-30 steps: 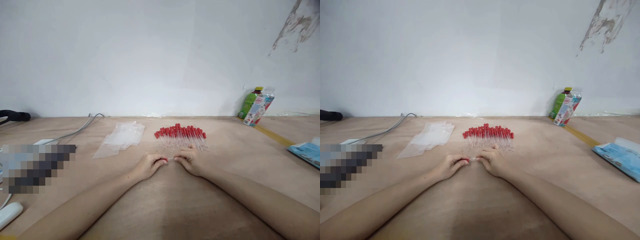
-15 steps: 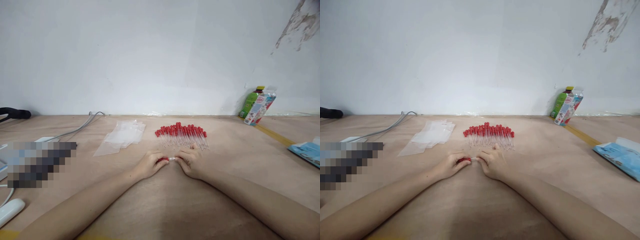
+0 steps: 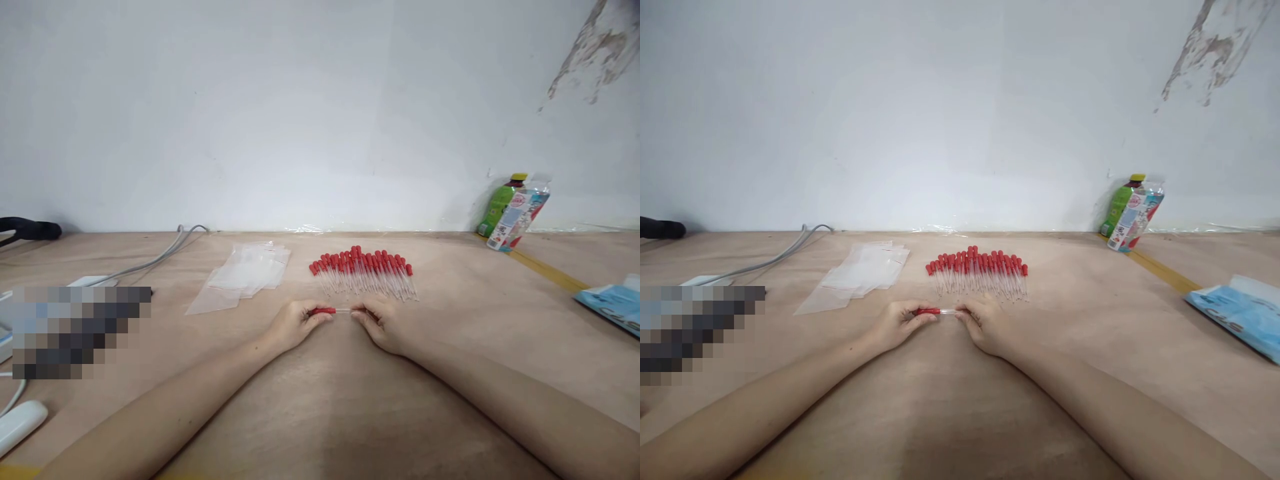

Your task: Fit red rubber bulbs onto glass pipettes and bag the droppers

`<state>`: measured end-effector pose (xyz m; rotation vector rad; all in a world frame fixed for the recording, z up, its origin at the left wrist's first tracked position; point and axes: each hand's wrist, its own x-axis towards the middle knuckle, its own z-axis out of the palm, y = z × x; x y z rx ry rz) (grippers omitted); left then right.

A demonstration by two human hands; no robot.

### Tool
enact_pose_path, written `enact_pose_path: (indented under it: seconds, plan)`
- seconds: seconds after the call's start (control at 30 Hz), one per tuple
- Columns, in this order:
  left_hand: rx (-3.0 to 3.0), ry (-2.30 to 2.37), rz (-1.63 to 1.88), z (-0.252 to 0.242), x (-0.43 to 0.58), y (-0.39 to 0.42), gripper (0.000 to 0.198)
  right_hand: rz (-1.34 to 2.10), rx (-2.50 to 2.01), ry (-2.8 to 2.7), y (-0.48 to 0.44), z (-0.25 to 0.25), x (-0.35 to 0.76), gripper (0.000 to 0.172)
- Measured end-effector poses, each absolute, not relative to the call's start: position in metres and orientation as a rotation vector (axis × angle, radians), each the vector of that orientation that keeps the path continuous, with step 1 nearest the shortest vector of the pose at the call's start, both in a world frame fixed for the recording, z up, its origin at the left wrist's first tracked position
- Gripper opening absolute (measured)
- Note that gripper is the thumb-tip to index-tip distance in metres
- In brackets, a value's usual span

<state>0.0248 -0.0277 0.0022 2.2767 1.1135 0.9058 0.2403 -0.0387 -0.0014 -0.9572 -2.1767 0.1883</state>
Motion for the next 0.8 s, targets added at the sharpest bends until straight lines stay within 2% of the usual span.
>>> enact_pose_path:
  seconds: [0.23, 0.8]
  plan:
    - [2.219, 1.108, 0.84, 0.0046, 0.0275, -0.0319, 0.022, 0.007, -0.926, -2.245, -0.0355, -0.0066, 0.2393, 0.02]
    - [2.386, 1.034, 0.727, 0.0082, 0.0288, -0.0363, 0.023, -0.08, -0.941, -2.34, -0.0383, -0.0053, 0.2355, 0.027]
